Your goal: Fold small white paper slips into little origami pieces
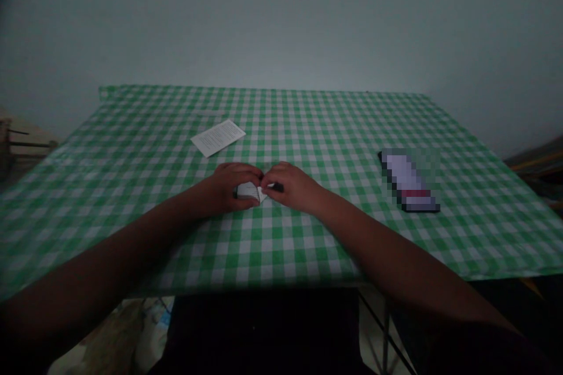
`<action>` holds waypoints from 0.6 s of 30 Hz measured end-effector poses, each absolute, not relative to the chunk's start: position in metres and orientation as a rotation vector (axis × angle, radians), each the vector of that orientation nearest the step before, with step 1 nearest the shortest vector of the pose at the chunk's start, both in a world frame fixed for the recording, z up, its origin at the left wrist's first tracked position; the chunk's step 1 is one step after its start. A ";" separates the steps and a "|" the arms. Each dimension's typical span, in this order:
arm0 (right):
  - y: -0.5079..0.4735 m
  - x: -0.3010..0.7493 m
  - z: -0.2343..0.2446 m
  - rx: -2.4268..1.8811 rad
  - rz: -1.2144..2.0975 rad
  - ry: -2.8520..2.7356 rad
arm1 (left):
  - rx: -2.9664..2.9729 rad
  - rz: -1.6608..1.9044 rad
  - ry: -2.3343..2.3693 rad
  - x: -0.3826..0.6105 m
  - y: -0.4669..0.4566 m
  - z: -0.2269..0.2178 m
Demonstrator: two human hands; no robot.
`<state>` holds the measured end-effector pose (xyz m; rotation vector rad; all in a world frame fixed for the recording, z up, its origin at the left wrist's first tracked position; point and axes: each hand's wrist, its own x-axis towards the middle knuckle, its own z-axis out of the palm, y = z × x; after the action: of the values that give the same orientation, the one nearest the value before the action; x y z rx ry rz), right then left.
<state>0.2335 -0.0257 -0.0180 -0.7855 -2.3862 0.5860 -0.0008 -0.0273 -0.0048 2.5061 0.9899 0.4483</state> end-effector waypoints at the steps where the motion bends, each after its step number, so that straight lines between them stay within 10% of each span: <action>1: -0.026 0.234 -0.018 -0.737 0.548 -2.415 | 2.502 0.446 0.995 -0.001 -0.027 -0.005; 18: -0.042 0.232 -0.009 -0.872 0.166 -2.647 | 2.537 0.586 0.963 -0.005 -0.024 -0.015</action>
<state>0.2317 -0.0421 -0.0086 -0.8722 -2.6468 0.1659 -0.0047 -0.0236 -0.0148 2.5373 0.9631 0.5856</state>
